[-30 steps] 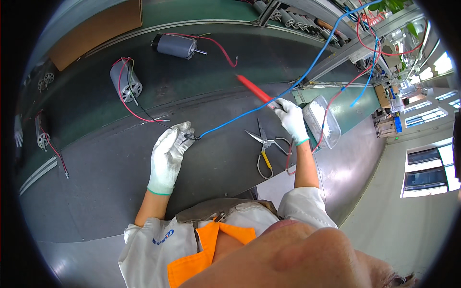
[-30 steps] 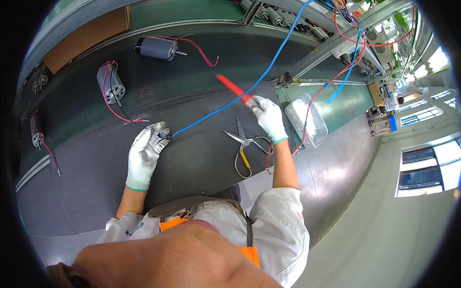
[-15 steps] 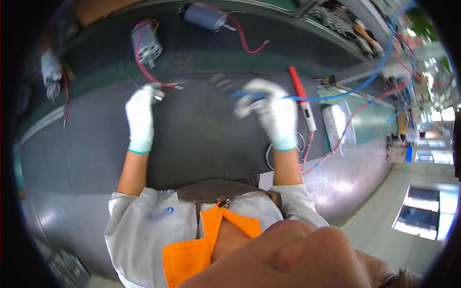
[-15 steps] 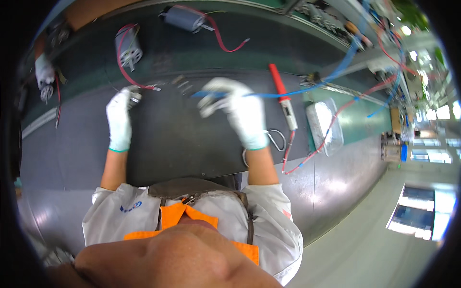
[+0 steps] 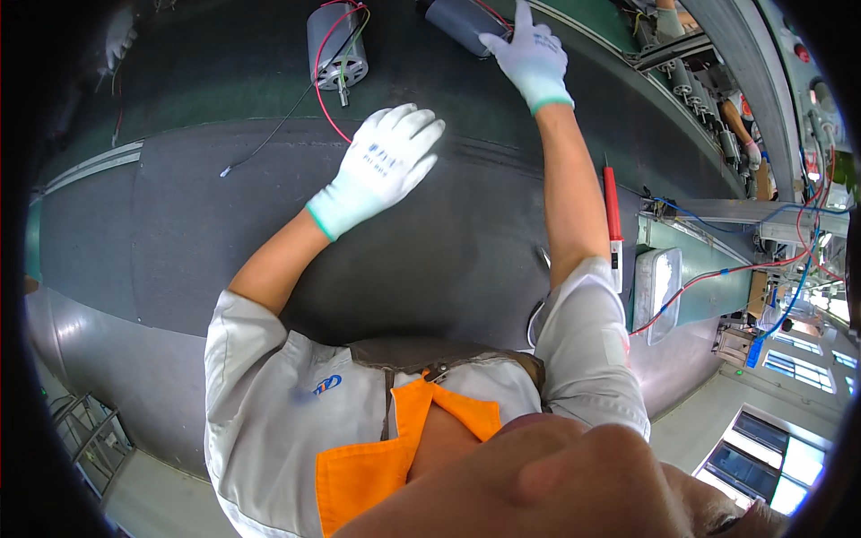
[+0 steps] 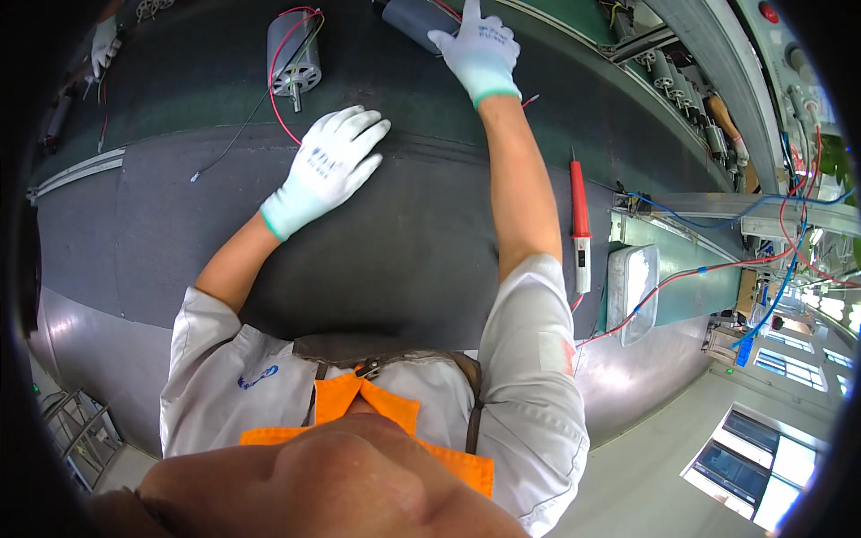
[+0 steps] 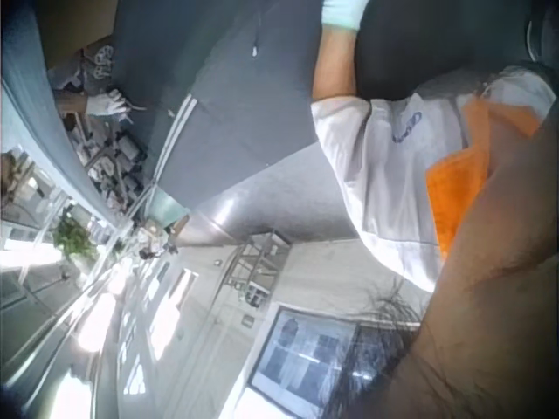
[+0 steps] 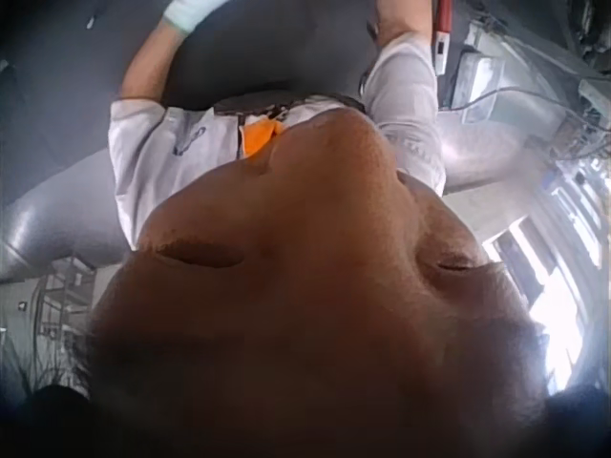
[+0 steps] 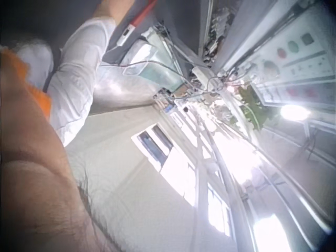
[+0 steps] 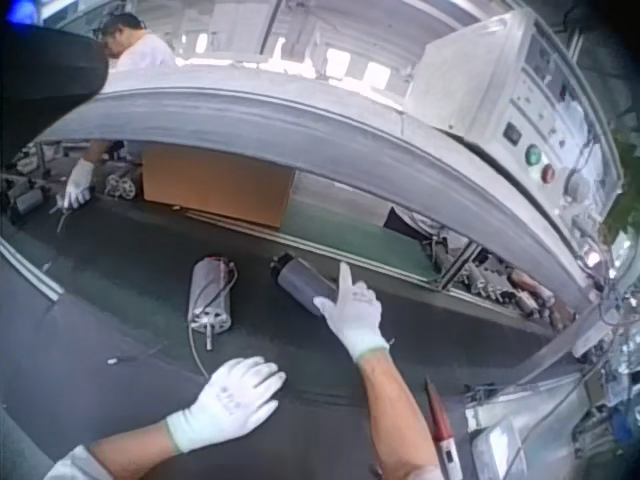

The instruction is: The person assembles small electric motors by inserting wires into the motor housing and securing them with a zip tie. They use pliers to cut the zip ties and a multimeter to test the electrical connections of the motors. The process is repeated for multiple units on a workbench.

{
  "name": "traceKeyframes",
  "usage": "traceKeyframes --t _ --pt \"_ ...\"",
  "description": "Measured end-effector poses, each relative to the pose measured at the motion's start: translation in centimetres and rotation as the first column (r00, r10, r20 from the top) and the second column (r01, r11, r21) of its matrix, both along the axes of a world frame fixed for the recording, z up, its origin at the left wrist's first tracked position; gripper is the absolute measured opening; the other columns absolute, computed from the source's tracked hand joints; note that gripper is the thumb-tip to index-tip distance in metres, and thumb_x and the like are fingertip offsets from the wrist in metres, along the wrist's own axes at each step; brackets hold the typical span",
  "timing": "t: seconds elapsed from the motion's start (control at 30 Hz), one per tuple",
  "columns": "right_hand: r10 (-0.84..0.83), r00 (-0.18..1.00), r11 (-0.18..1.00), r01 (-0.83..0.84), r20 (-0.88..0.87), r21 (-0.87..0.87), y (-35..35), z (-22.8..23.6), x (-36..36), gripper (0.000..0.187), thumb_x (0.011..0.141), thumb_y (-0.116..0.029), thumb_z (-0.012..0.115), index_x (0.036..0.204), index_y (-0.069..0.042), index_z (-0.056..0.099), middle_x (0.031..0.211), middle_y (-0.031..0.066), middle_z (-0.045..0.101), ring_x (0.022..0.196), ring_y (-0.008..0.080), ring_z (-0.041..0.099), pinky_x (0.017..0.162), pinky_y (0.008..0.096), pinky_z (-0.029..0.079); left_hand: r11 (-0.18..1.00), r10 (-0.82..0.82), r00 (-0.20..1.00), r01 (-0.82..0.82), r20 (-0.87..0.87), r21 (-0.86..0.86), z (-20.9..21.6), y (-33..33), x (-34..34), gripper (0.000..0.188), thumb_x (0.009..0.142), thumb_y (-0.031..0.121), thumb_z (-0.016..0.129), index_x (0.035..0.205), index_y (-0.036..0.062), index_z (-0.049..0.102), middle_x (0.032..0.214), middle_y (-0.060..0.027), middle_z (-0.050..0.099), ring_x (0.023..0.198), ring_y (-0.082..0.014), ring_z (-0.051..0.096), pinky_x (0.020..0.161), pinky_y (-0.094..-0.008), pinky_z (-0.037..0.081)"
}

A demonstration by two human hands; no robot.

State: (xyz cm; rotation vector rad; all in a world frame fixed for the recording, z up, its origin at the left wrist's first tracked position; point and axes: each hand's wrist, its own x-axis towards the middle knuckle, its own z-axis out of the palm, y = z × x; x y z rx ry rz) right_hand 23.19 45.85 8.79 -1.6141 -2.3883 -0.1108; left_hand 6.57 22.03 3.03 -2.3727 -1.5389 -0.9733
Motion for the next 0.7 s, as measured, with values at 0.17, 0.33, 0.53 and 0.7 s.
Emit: traceKeyframes --t 0.17,0.33,0.53,0.7 --pt "-0.003 0.928 0.844 -0.198 -0.373 -0.498 4.3 -3.0 0.8 0.091 0.088 -0.035 0.078 0.163 -0.021 0.028 0.108 0.01 0.07 0.081 0.0205 0.067 0.073 0.0391 0.058 0.975 0.178 0.984 -0.178 -0.014 -0.131 -3.7 3.2 -1.4 0.043 0.092 0.031 0.068 0.127 0.0065 0.064 0.13 -0.0116 0.064 0.126 -0.0323 0.057 0.106 -0.0461 0.044" --pt "-0.119 0.766 0.782 -0.319 -0.631 -0.535 -1.3 -3.7 0.4 0.093 0.085 -0.013 0.079 0.163 -0.024 0.03 0.104 0.0089 0.069 0.077 0.0144 0.064 0.062 0.0313 0.058 0.984 0.168 0.986 -0.166 0.021 -0.06 -4.4 3.2 -2.3 0.038 0.092 0.029 0.067 0.123 0.0069 0.065 0.124 -0.0107 0.065 0.121 -0.0312 0.06 0.101 -0.0457 0.046" --pt "0.2 0.967 0.979 -0.205 -0.157 -0.018 -8.5 -6.0 -0.6 0.08 0.089 -0.015 0.066 0.159 -0.024 0.03 0.103 0.019 0.072 0.089 0.0383 0.072 0.079 0.0503 0.056 0.964 0.259 0.935 -0.234 0.242 -0.129 -5.0 4.5 -3.0 0.04 0.094 0.028 0.065 0.129 0.0081 0.064 0.13 -0.0137 0.064 0.121 -0.0335 0.06 0.103 -0.0456 0.047" --pt "0.051 0.966 0.998 -0.06 -0.253 -0.027 -12.2 -6.4 -1.4 0.08 0.085 -0.017 0.066 0.158 -0.012 0.033 0.098 0.0189 0.072 0.089 0.0368 0.072 0.079 0.0481 0.056 0.936 0.282 0.867 -0.343 0.411 0.081 -1.9 9.0 -1.4 0.047 0.094 0.026 0.065 0.136 0.0029 0.061 0.135 -0.021 0.06 0.127 -0.0371 0.057 0.109 -0.0429 0.044"
